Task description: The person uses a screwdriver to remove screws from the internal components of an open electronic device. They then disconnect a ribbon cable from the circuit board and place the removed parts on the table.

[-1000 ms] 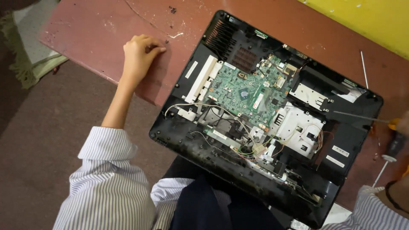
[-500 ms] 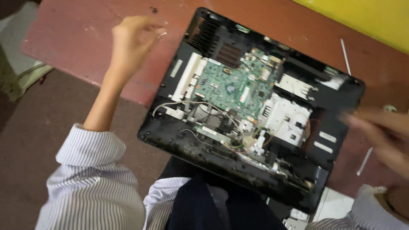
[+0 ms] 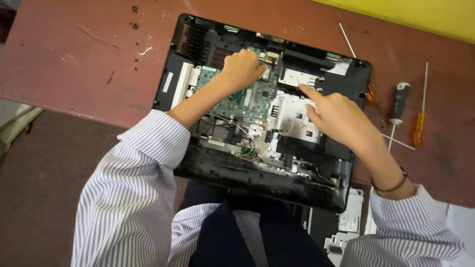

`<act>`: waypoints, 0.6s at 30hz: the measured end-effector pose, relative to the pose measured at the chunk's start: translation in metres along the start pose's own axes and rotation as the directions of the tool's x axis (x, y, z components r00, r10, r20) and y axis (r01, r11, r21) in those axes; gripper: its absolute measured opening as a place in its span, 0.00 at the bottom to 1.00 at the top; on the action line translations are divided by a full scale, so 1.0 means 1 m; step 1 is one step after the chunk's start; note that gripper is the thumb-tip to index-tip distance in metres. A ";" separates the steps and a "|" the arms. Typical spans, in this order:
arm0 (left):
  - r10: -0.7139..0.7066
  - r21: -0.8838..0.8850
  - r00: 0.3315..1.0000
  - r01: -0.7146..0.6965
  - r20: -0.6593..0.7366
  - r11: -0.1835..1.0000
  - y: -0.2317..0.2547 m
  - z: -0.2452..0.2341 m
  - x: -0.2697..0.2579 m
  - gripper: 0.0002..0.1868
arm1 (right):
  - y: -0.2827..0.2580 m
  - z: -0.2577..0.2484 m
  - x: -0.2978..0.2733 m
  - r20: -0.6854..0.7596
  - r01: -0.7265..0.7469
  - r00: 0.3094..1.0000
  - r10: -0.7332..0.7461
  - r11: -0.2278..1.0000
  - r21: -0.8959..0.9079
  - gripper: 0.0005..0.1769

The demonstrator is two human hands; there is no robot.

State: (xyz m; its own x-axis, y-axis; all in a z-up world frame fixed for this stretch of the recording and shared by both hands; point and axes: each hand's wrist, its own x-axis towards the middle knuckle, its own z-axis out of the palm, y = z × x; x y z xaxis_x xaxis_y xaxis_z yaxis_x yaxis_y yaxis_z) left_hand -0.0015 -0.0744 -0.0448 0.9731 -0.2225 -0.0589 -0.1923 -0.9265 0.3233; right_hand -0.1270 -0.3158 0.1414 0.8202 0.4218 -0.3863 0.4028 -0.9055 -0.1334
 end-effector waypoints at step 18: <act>0.275 -0.563 0.936 -0.352 -0.221 0.748 0.091 -0.118 -0.113 0.06 | 0.012 0.042 -0.215 -0.481 -0.078 0.835 0.267 0.923 0.377 0.17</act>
State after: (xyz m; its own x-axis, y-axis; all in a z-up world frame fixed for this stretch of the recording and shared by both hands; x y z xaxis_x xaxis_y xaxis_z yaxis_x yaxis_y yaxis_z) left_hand -0.1138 -0.0978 0.1022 0.8857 -0.3962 0.2421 -0.4156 -0.4439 0.7939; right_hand -0.3157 -0.4192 0.1841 0.9879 0.1323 0.0810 0.1545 -0.8859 -0.4374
